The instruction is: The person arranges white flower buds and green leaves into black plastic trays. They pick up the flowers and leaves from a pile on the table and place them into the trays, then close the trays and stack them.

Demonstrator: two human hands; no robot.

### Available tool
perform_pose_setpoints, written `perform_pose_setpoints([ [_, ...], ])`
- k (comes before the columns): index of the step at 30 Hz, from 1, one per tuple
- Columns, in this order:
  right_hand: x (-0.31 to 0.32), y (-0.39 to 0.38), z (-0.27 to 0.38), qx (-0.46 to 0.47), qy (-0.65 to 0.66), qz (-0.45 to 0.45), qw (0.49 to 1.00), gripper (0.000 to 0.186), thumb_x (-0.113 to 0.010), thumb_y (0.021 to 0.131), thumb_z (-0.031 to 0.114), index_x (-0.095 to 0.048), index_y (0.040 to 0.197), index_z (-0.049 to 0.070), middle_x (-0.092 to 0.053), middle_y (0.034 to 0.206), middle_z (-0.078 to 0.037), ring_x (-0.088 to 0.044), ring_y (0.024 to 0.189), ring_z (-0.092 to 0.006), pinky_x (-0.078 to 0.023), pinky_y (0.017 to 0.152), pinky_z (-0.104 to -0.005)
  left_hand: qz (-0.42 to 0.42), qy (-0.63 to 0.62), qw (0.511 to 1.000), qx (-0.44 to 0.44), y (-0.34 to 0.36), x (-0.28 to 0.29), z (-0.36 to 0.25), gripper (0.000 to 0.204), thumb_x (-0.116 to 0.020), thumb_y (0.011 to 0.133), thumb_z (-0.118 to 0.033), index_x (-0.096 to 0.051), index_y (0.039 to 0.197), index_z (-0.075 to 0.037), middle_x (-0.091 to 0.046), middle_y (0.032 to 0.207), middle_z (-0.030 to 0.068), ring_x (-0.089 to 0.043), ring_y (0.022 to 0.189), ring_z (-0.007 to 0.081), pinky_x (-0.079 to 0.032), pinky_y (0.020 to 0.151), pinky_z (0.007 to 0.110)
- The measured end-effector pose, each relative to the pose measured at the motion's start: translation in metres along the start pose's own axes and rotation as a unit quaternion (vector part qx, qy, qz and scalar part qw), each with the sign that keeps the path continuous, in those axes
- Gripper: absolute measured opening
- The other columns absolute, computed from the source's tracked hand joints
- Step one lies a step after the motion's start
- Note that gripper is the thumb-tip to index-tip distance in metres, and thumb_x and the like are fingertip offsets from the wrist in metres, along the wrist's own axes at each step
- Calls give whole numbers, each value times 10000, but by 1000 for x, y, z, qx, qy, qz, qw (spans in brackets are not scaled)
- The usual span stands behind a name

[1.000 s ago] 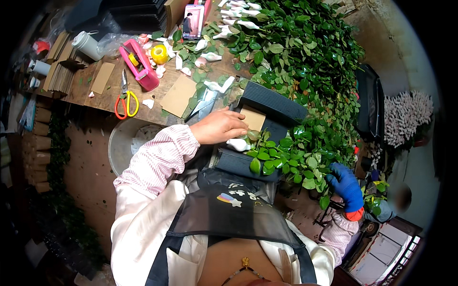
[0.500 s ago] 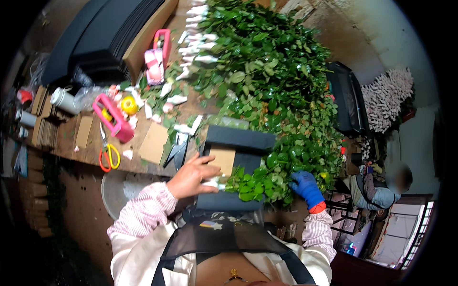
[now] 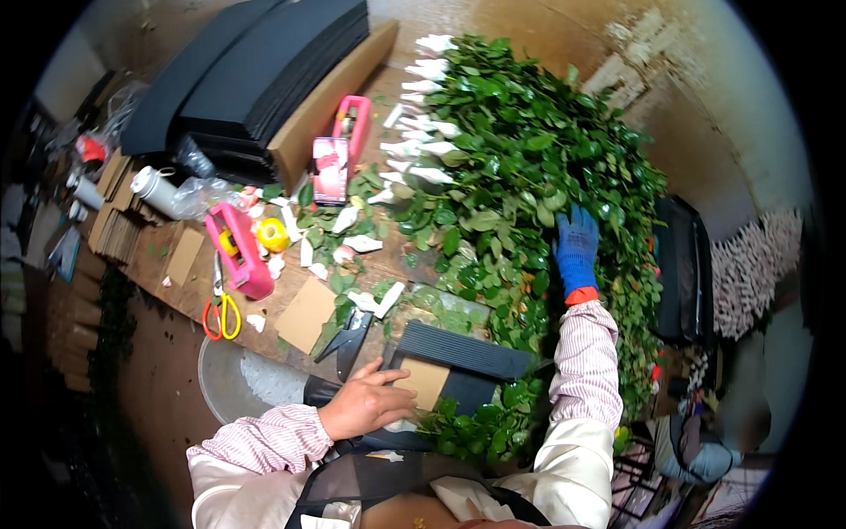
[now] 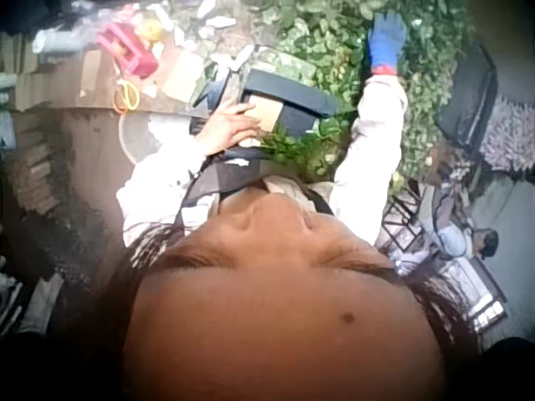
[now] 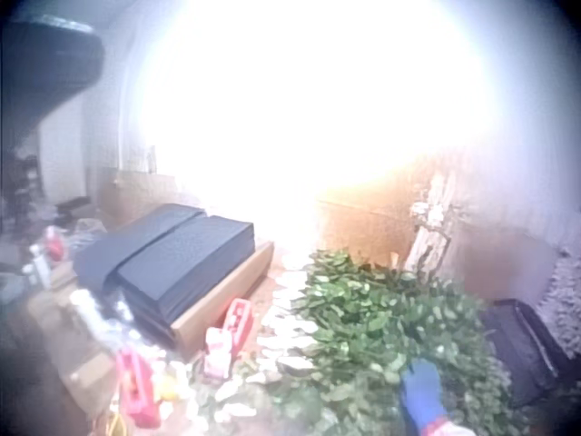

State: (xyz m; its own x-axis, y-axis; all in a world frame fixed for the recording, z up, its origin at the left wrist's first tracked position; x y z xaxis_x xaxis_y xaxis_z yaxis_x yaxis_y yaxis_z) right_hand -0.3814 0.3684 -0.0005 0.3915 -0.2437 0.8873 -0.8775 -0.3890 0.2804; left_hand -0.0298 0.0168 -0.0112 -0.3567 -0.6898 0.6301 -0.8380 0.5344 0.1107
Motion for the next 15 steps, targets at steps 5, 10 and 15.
perform_pose_setpoints([
  [5, 0, -25, 12, 47, 201, 94, 974, 314, -738, 864, 141, -657, 1162, 85, -673, 1212, -175, -651, 1129, -385, -527, 980, -475, -28, -5, 1000, 8, 0, -4, 2, 165, -815, 915, -301, -813, 1042, -195, -786, 1205, -46, -628, 1349, 248, -368, 1192, 606],
  [10, 132, -103, -2, 126, 265, -31, 956, 335, -717, 835, 30, -650, 1159, 85, -684, 1109, -163, -657, 1079, -399, -514, 956, -490, -48, 17, 998, -25, 3, 2, -1, 159, -831, 887, -328, -827, 968, -191, -808, 1115, -49, -649, 1306, 241, -378, 1155, 615],
  [15, 257, -203, -7, 138, 198, 26, 970, 546, -725, 659, -51, -683, 1169, 140, -673, 1148, -150, -630, 1102, -398, -514, 927, -488, -5, -43, 999, -23, 6, 9, 0, 634, -840, 888, -223, -551, 1436, -90, -729, 1232, 129, -700, 1150, 339, -541, 970, 456],
])
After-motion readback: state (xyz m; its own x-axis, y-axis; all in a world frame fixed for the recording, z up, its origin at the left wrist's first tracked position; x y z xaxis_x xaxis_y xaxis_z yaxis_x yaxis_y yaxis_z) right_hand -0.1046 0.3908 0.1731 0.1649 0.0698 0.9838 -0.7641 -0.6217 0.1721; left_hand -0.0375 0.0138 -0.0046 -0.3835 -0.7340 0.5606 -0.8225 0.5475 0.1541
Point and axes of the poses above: each hand's wrist, its own y-axis towards the middle knuckle, its own x-axis out of the back of the hand, z = x × y, the point moved 4 cm from there along y, towards the middle knuckle
